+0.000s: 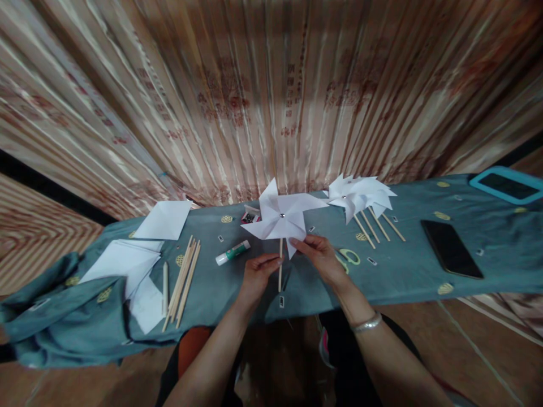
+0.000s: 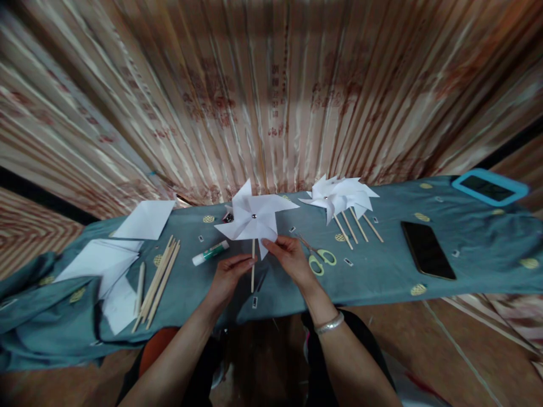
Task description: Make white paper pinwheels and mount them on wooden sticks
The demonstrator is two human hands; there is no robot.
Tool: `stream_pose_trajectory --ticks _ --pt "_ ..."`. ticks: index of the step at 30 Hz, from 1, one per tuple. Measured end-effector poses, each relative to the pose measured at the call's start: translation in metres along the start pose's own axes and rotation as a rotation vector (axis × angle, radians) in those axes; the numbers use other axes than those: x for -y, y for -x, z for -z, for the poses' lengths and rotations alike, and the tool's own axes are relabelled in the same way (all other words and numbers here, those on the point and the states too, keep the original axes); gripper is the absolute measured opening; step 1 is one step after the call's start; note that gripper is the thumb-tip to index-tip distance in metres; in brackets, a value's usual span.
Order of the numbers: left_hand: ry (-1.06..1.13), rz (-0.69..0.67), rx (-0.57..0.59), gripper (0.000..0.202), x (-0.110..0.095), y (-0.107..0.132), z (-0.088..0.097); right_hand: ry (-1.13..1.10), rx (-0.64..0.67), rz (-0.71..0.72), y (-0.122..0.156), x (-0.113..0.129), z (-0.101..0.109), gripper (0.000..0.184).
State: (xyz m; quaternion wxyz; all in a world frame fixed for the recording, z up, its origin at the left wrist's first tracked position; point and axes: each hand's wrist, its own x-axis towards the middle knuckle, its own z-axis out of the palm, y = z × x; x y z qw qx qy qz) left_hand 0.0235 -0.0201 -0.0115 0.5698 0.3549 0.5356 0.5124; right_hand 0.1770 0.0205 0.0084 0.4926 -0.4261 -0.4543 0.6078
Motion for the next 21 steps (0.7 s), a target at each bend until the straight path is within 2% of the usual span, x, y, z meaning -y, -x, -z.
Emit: stream_pose_trajectory --ticks 9,21 --pt "0.013 -0.007 0.034 0.028 0.0003 0.0002 -0.0006 0.058 0.005 0.001 -0.0001 -0.0079 -0.0047 0.031" --pt "0.023 0.017 0.069 0.033 -0.0027 0.0028 -0.0045 0.022 0.058 -0.008 0.001 -0.0084 -0.0082 0.029"
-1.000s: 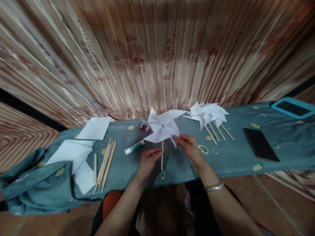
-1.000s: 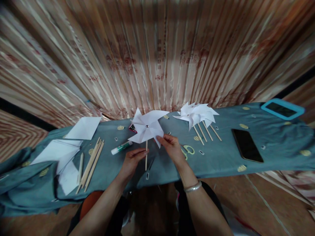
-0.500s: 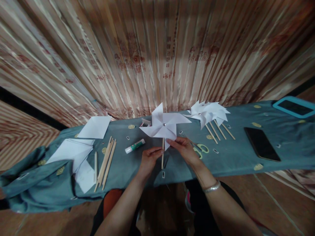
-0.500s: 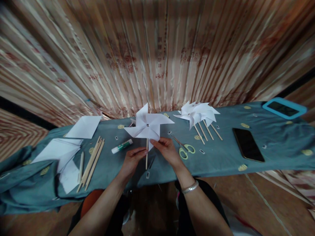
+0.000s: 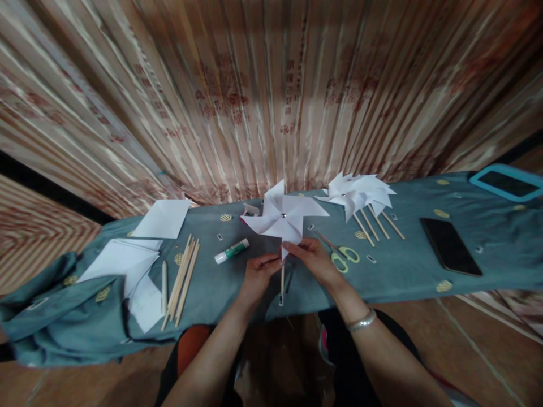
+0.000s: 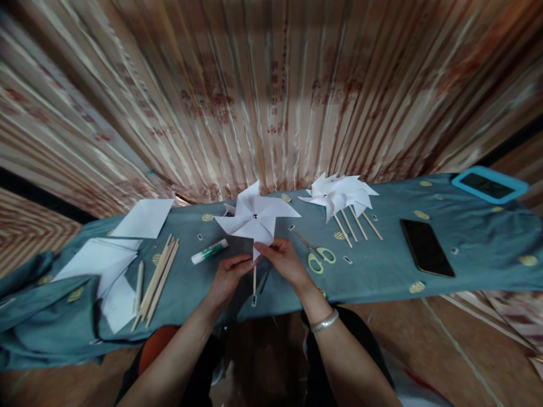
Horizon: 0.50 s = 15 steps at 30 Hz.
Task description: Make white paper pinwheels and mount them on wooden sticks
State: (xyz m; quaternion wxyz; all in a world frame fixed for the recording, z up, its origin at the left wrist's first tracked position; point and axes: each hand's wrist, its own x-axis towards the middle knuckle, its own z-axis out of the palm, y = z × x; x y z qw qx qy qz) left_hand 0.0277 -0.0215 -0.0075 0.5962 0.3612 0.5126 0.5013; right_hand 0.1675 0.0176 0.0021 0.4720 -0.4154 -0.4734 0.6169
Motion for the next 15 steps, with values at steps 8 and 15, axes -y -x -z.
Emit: stream_pose_trajectory --ticks 8,15 --pt "-0.051 -0.001 0.029 0.031 0.0019 0.003 -0.0011 0.016 -0.047 0.001 -0.0035 -0.0021 0.0047 0.028" --pt "-0.084 0.006 0.043 0.031 0.0059 0.0038 -0.0013 -0.009 -0.066 -0.003 -0.0051 0.0038 0.0075 0.03"
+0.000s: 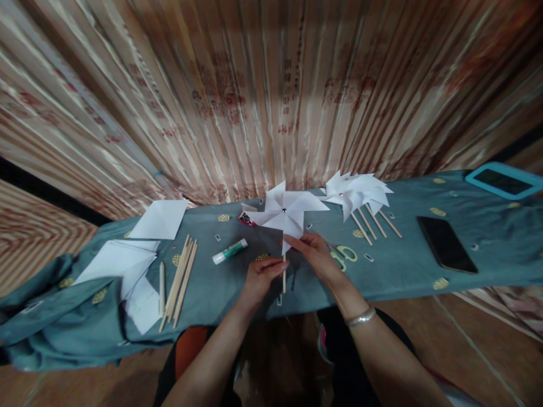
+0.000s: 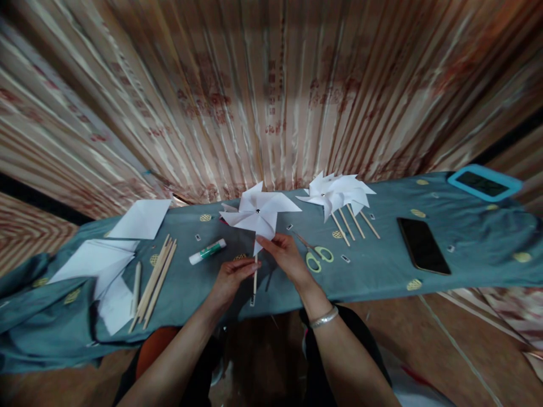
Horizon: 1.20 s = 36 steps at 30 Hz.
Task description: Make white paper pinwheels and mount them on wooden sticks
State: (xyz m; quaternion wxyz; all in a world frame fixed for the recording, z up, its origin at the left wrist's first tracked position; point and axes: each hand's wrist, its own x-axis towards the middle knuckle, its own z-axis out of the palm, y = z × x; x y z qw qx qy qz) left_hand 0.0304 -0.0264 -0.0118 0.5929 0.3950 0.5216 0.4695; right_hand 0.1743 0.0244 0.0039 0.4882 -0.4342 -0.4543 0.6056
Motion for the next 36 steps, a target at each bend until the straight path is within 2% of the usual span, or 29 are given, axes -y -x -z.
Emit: stream_pose_trajectory --ticks 5,10,17,25,31,36 --pt "-0.017 0.003 -0.029 0.028 0.0 -0.001 0.001 -0.019 -0.071 -0.01 -0.006 0.006 0.016 0.04" --pt "-0.011 0.017 0.004 0.03 0.001 -0.001 -0.001 -0.11 -0.142 -0.023 -0.011 0.009 0.028 0.041" --pt "-0.022 -0.007 -0.013 0.029 0.003 -0.003 0.0 -0.136 -0.126 -0.045 -0.009 0.006 0.021 0.037" --pt "-0.038 -0.004 -0.009 0.031 0.0 -0.003 -0.001 -0.072 -0.033 -0.039 -0.004 0.002 0.011 0.037" --pt "-0.037 -0.068 -0.038 0.028 0.0 -0.006 0.001 -0.045 0.031 -0.057 0.001 -0.002 0.002 0.039" --pt "-0.018 -0.058 -0.07 0.026 -0.003 -0.007 0.007 -0.046 -0.054 -0.13 -0.001 0.006 0.013 0.05"
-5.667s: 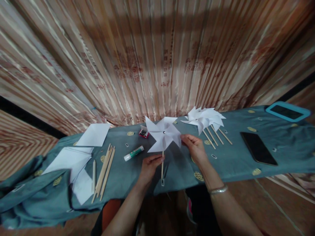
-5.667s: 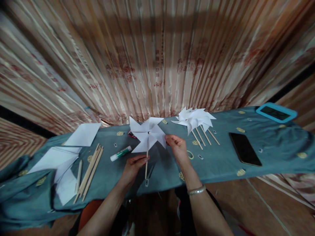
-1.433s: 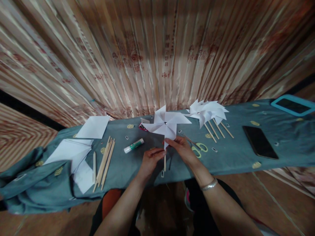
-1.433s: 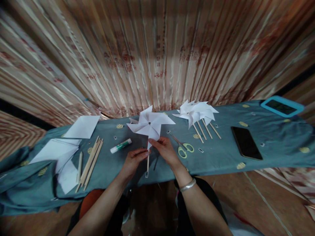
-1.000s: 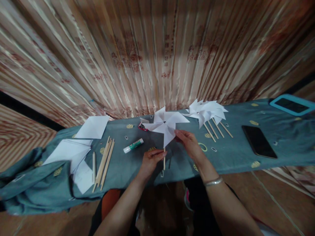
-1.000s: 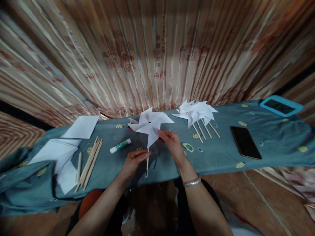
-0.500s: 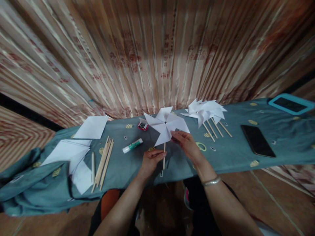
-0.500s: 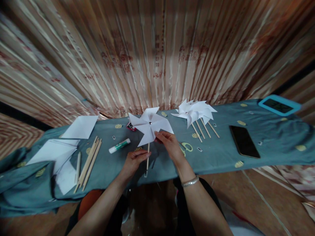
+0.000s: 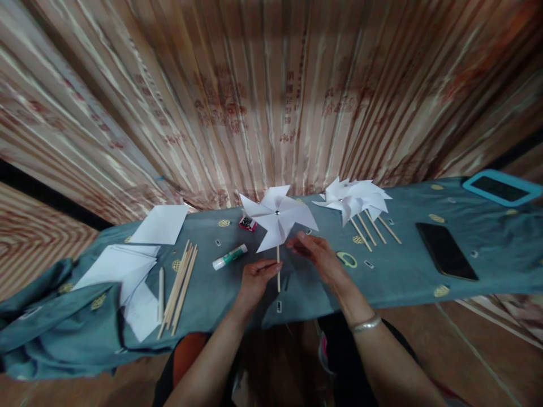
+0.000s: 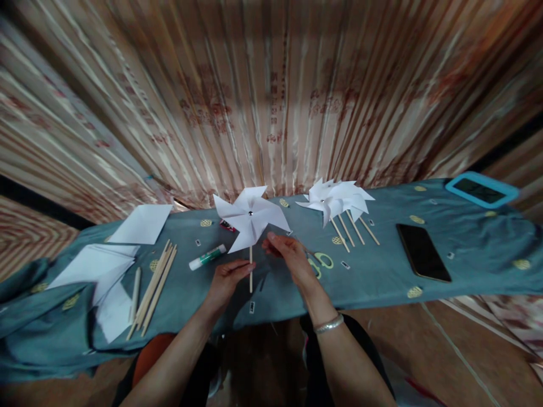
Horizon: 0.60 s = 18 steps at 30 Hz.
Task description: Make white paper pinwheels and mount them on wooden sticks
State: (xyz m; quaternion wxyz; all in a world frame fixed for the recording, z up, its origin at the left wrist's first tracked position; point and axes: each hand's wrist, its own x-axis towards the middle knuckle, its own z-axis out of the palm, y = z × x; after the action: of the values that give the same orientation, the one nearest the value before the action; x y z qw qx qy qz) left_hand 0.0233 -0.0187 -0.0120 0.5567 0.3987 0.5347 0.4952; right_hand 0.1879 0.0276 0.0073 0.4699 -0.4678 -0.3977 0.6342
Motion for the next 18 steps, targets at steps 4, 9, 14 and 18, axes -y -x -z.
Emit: stream_pose_trajectory --ticks 4,9,14,18 --pt "0.004 0.018 -0.024 0.026 -0.002 0.0 0.002 0.019 -0.157 0.014 -0.007 0.004 0.018 0.057" --pt "-0.028 0.013 0.019 0.028 0.001 0.001 0.0 -0.088 -0.274 0.176 -0.013 0.005 0.029 0.043" --pt "-0.007 0.028 0.025 0.03 0.005 0.0 -0.001 -0.142 -0.28 0.213 -0.014 0.007 0.027 0.035" --pt "0.003 0.018 0.001 0.031 0.005 -0.001 0.0 -0.157 -0.241 0.186 -0.012 0.005 0.022 0.034"
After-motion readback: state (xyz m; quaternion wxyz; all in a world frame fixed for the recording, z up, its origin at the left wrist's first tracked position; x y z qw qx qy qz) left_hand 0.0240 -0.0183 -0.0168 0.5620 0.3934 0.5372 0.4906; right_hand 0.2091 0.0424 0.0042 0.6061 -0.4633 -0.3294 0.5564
